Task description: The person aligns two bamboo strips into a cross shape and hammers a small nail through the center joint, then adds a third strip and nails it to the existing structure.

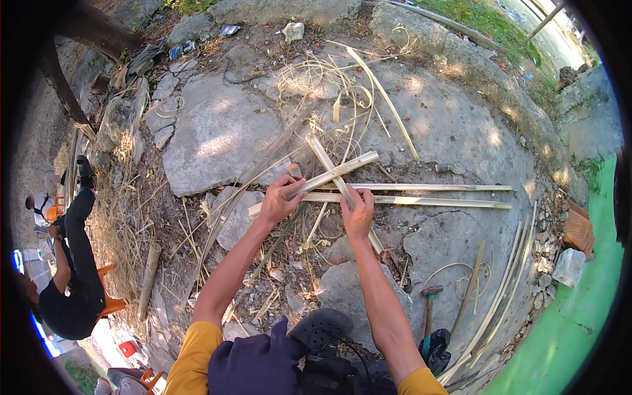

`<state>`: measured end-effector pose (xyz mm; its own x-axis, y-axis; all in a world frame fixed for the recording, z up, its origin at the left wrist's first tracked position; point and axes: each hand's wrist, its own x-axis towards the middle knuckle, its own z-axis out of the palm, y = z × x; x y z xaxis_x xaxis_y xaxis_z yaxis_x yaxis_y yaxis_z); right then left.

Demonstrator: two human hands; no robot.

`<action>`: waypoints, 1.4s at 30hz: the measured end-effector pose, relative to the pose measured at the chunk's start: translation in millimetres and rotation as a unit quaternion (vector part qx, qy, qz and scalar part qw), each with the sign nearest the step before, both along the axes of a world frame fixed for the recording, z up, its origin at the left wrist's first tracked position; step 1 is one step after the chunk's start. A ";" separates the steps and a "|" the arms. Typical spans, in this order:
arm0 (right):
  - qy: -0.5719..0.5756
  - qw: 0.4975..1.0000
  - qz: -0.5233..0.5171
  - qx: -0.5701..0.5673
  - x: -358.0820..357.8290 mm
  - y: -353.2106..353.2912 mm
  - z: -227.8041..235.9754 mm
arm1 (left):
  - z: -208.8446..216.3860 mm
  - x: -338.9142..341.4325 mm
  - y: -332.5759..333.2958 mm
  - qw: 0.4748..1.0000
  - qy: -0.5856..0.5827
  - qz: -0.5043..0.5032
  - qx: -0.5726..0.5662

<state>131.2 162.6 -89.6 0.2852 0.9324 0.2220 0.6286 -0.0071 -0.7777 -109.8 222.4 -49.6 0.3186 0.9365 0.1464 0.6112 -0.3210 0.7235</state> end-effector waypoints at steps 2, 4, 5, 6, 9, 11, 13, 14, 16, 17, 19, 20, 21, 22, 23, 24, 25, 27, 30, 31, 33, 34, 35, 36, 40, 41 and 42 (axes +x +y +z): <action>0.003 1.000 0.001 -0.002 -1.0 0.6 0.1 | -1.0 -0.7 0.0 1.000 0.002 0.001 0.006; 0.006 1.000 0.003 -0.004 -1.2 0.2 -0.4 | -2.8 -0.2 -1.5 1.000 0.003 0.002 0.012; 0.006 1.000 0.001 -0.003 -1.4 0.1 -0.6 | -3.9 1.0 -2.5 1.000 -0.004 0.003 0.025; 0.006 1.000 -0.001 -0.001 -1.4 0.0 -0.8 | -4.2 2.4 -3.0 0.999 -0.012 0.005 0.038; 0.006 1.000 -0.003 0.002 -1.5 -0.2 -1.5 | -4.2 3.4 -3.3 0.999 -0.006 0.007 0.035; 0.005 1.000 -0.002 0.003 -1.1 -0.1 -2.2 | -4.1 3.1 -3.5 0.999 -0.008 0.007 0.034; 0.004 1.000 -0.001 0.005 -0.7 0.1 -3.1 | -4.8 2.5 -3.4 0.999 -0.010 0.006 0.033; 0.005 1.000 -0.002 0.008 -0.6 0.1 -3.3 | -4.9 2.3 -3.4 1.000 -0.008 0.003 0.029; 0.007 1.000 -0.002 0.011 -0.9 0.5 -4.1 | -5.7 1.3 -3.3 1.000 -0.006 0.001 0.026; 0.010 1.000 -0.003 0.012 -0.7 0.5 -4.1 | -6.0 1.4 -3.1 1.000 -0.001 0.000 0.025; 0.014 1.000 -0.004 0.014 -0.5 0.9 -4.8 | -5.4 1.8 -2.3 1.000 0.005 -0.002 0.026; 0.015 1.000 -0.005 0.011 -0.4 0.5 -4.8 | -4.8 2.2 -2.6 1.000 -0.001 -0.005 0.024; 0.015 1.000 -0.006 0.008 -0.3 0.8 -4.2 | -4.1 2.6 -2.5 1.000 -0.007 -0.008 0.023; 0.015 1.000 -0.006 0.009 -0.4 1.8 -3.6 | -3.1 2.5 -1.9 1.000 -0.007 -0.008 0.024; 0.018 1.000 -0.005 0.007 -0.7 2.8 -2.9 | -1.8 2.2 -1.3 1.000 -0.011 -0.005 0.025; 0.021 1.000 -0.004 0.003 -0.6 2.2 -0.8 | 0.6 3.0 -2.0 1.000 -0.016 -0.001 0.024; 0.020 1.000 -0.005 0.004 -0.7 2.7 1.3 | 3.3 3.0 -2.3 1.000 -0.016 -0.002 0.024; 0.025 1.000 -0.003 0.013 -0.6 5.4 6.7 | 10.4 2.2 -2.1 1.000 -0.014 0.006 0.012; 0.026 0.999 0.006 0.029 5.0 1.4 17.8 | 22.1 2.9 -2.6 0.999 -0.018 -0.010 0.048; -0.004 0.999 0.007 0.039 9.2 -4.5 21.5 | 25.5 4.2 -7.1 0.999 -0.022 -0.015 0.044; 0.006 0.999 0.003 0.042 15.9 -21.7 28.5 | 34.1 9.0 -19.4 0.998 -0.022 -0.026 0.043; 0.020 0.999 0.004 0.049 20.2 -33.0 31.8 | 38.3 14.5 -27.7 0.998 -0.025 -0.036 0.038; -0.016 0.998 -0.010 0.062 26.5 -47.1 35.1 | 41.9 20.7 -38.1 0.999 -0.030 -0.041 0.016; -0.021 0.998 -0.023 0.057 33.0 -62.9 43.7 | 44.6 27.6 -48.6 0.998 -0.035 -0.048 -0.005; -0.030 0.998 -0.058 -0.005 46.4 -139.3 66.3 | 44.8 43.6 -104.1 0.994 -0.048 -0.101 0.019; -0.043 0.997 -0.063 -0.003 52.5 -159.9 69.3 | 41.8 49.4 -118.7 0.993 -0.033 -0.112 0.012; -0.054 0.996 -0.067 0.001 57.5 -181.1 69.7 | 39.4 54.4 -133.4 0.992 -0.037 -0.124 0.005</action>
<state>188.7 -18.5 -19.9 0.3810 0.8873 0.2599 0.7020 -0.0947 -0.7059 -55.3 89.0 -10.3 0.5273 0.8289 0.1867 0.4581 -0.4624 0.7591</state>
